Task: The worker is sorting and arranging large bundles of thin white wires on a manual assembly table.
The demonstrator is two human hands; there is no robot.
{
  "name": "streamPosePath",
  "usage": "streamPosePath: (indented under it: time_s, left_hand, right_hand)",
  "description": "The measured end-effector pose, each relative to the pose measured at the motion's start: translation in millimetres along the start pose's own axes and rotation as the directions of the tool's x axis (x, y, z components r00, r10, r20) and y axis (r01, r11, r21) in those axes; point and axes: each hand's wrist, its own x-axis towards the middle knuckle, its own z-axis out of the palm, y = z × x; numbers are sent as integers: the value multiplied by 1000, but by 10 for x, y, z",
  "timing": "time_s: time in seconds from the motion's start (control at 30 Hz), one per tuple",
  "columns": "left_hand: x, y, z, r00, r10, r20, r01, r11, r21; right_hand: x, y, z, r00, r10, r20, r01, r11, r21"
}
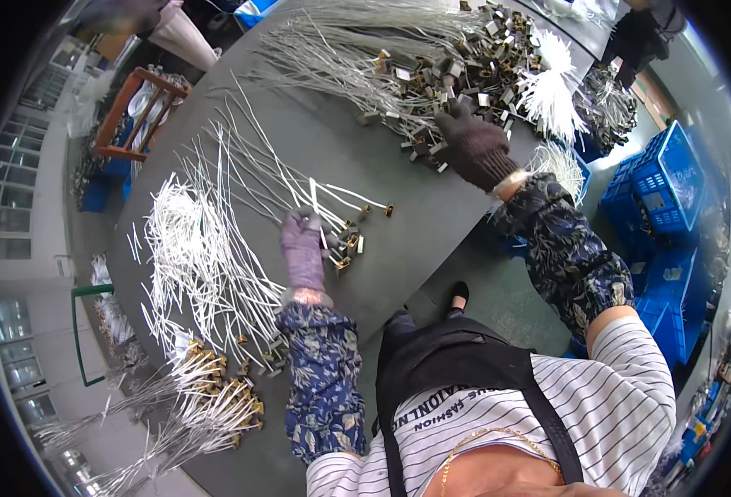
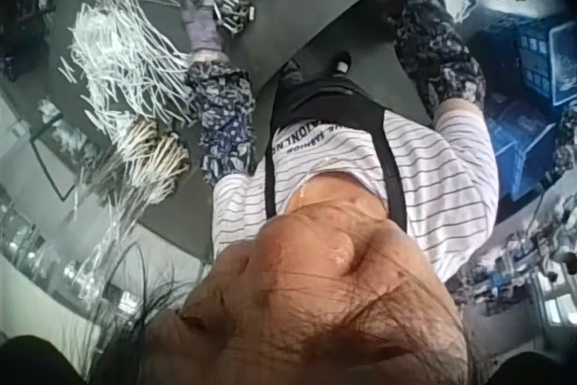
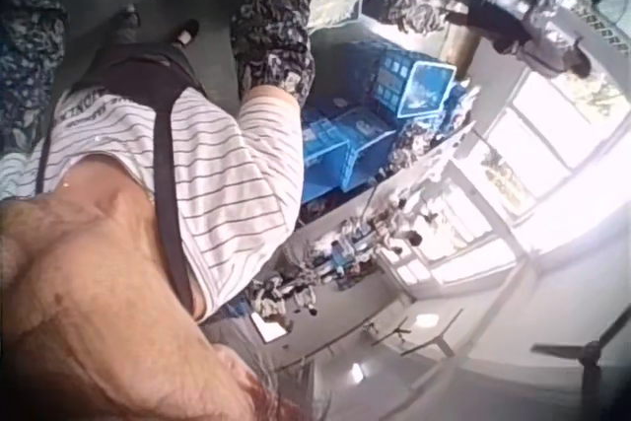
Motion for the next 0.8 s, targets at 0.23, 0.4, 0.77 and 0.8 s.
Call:
streamPosePath:
  time_s: [0.23, 0.4, 0.77, 0.8]
  left_hand:
    - [-219, -241, 434, 989, -54, 138, 97, 939, -329]
    - [-343, -309, 919, 964, 50, 260, 89, 863, -497]
    - [-93, -767, 1918, 879, -9, 477, 403, 546, -734]
    - [-26, -769, 1880, 918, -9, 397, 313, 630, -711]
  right_hand:
    - [74, -76, -70, 1000, -17, 18, 9, 936, 351]
    - [-183, -124, -196, 964, 169, 206, -265, 525, 809]
    - [-3958, 750, 376, 709, 124, 694, -656, 477, 585]
    - [-4182, 750, 248, 509, 269, 818, -852, 290, 435]
